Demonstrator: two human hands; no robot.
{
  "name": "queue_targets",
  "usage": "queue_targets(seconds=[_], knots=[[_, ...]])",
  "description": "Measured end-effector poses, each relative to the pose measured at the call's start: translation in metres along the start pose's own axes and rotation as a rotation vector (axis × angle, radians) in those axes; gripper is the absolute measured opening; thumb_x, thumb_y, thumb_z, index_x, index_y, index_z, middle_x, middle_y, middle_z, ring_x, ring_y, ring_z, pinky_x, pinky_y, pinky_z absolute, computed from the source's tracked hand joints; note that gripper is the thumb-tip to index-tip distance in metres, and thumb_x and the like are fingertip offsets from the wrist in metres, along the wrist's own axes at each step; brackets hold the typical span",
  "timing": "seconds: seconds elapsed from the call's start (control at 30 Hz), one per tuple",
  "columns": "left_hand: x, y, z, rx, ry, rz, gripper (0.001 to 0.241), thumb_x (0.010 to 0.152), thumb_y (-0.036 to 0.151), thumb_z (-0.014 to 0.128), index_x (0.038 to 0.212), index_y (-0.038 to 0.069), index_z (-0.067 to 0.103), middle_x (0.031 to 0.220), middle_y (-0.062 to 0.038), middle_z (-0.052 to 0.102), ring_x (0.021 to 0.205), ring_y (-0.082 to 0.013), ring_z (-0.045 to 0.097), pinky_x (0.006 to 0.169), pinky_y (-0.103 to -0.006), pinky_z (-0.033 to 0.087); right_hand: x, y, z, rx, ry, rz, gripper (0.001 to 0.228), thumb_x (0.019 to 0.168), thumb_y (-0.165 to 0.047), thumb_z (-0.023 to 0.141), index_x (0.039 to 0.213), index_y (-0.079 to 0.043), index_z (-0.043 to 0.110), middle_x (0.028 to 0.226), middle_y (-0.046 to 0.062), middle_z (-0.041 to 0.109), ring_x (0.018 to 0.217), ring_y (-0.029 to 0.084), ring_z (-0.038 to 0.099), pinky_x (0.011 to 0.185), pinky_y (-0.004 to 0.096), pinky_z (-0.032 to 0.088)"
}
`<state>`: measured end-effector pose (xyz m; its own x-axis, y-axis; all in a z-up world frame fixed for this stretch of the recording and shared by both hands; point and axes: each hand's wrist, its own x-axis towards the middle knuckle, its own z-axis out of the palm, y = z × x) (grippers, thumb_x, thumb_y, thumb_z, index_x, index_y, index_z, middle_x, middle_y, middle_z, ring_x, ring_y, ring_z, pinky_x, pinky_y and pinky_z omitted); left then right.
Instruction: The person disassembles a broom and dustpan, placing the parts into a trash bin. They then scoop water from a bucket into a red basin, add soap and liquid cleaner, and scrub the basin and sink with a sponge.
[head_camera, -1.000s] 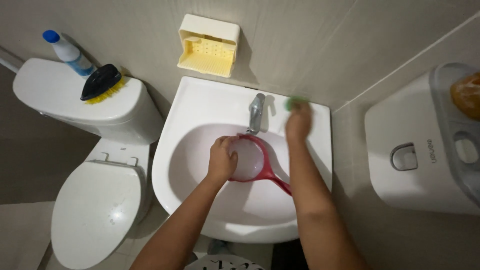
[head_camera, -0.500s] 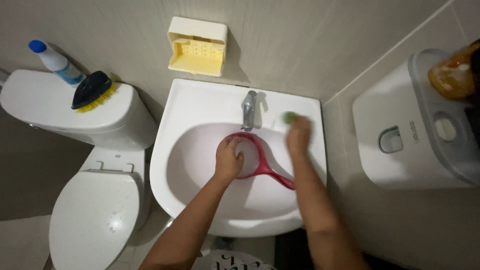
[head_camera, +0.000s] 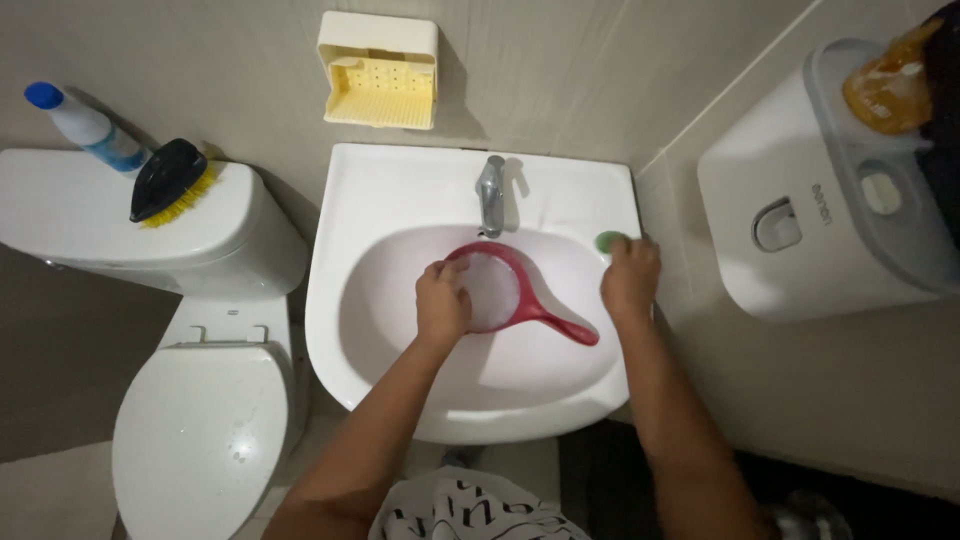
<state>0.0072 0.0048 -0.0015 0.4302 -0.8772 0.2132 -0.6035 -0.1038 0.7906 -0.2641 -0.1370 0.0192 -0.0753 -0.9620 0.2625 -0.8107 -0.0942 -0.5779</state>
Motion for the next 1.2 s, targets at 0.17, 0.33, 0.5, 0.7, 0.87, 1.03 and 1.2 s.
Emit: queue_targets(seconds=[0.17, 0.33, 0.5, 0.7, 0.87, 1.03, 1.2], knots=[[-0.001, 0.009, -0.019, 0.067, -0.147, -0.121, 0.045, 0.075, -0.007, 0.065, 0.117, 0.008, 0.072, 0.125, -0.024, 0.063, 0.112, -0.0406, 0.062, 0.097, -0.0462, 0.053, -0.035, 0.014, 0.005, -0.338, -0.268, -0.609, 0.024, 0.085, 0.003, 0.056, 0.096, -0.007, 0.075, 0.103, 0.013, 0.069, 0.104, 0.031, 0.062, 0.094, 0.046, 0.048], [-0.013, -0.016, -0.009, 0.091, -0.223, -0.059, 0.047, 0.07, -0.005, 0.069, 0.115, 0.006, 0.072, 0.128, -0.026, 0.059, 0.115, -0.0423, 0.059, 0.099, -0.047, 0.052, -0.048, 0.017, 0.034, -0.628, -0.264, -0.653, 0.017, 0.082, -0.004, 0.063, 0.094, -0.007, 0.075, 0.104, 0.012, 0.071, 0.102, 0.029, 0.063, 0.088, 0.043, 0.051], [-0.015, -0.036, -0.003, 0.116, -0.291, -0.009, 0.047, 0.073, 0.0, 0.07, 0.119, 0.008, 0.07, 0.125, -0.024, 0.06, 0.115, -0.0439, 0.06, 0.104, -0.0483, 0.049, -0.057, 0.008, 0.039, -0.57, -0.628, -0.318, 0.015, 0.087, -0.007, 0.065, 0.098, -0.001, 0.073, 0.104, 0.023, 0.069, 0.097, 0.038, 0.067, 0.086, 0.047, 0.053], [0.0, -0.053, -0.006, 0.003, -0.132, -0.319, 0.045, 0.074, -0.003, 0.067, 0.118, 0.002, 0.058, 0.123, -0.03, 0.056, 0.105, -0.0433, 0.061, 0.096, -0.0464, 0.051, -0.057, 0.048, 0.071, -0.617, -1.177, -0.015, 0.018, 0.084, -0.011, 0.071, 0.095, 0.002, 0.076, 0.098, 0.026, 0.077, 0.091, 0.036, 0.078, 0.083, 0.046, 0.06], [-0.008, -0.125, 0.078, -0.499, -0.415, -0.936, 0.039, 0.082, 0.021, 0.068, 0.114, 0.005, 0.053, 0.099, -0.018, 0.066, 0.084, -0.0287, 0.057, 0.082, -0.0488, 0.056, -0.065, 0.053, 0.078, -0.572, -0.712, -0.113, 0.019, 0.081, -0.014, 0.075, 0.097, -0.003, 0.075, 0.104, 0.023, 0.072, 0.098, 0.039, 0.07, 0.084, 0.049, 0.055], [-0.056, -0.16, 0.166, -0.871, -0.595, -1.459, 0.034, 0.099, 0.044, 0.054, 0.113, 0.014, 0.06, 0.086, -0.008, 0.06, 0.065, -0.0234, 0.055, 0.069, -0.0486, 0.054, -0.114, 0.048, 0.1, -0.314, -0.765, -0.071, 0.029, 0.087, -0.029, 0.078, 0.096, -0.002, 0.074, 0.099, 0.025, 0.072, 0.092, 0.04, 0.069, 0.082, 0.049, 0.053], [-0.062, -0.106, 0.171, -1.047, -0.677, -1.386, 0.029, 0.099, 0.029, 0.048, 0.089, 0.011, 0.067, 0.082, -0.013, 0.069, 0.061, -0.0309, 0.063, 0.052, -0.0514, 0.051, -0.147, 0.043, 0.144, 0.097, -1.059, 0.258, 0.028, 0.078, -0.011, 0.066, 0.102, -0.001, 0.076, 0.09, 0.022, 0.077, 0.076, 0.031, 0.072, 0.068, 0.047, 0.058]])
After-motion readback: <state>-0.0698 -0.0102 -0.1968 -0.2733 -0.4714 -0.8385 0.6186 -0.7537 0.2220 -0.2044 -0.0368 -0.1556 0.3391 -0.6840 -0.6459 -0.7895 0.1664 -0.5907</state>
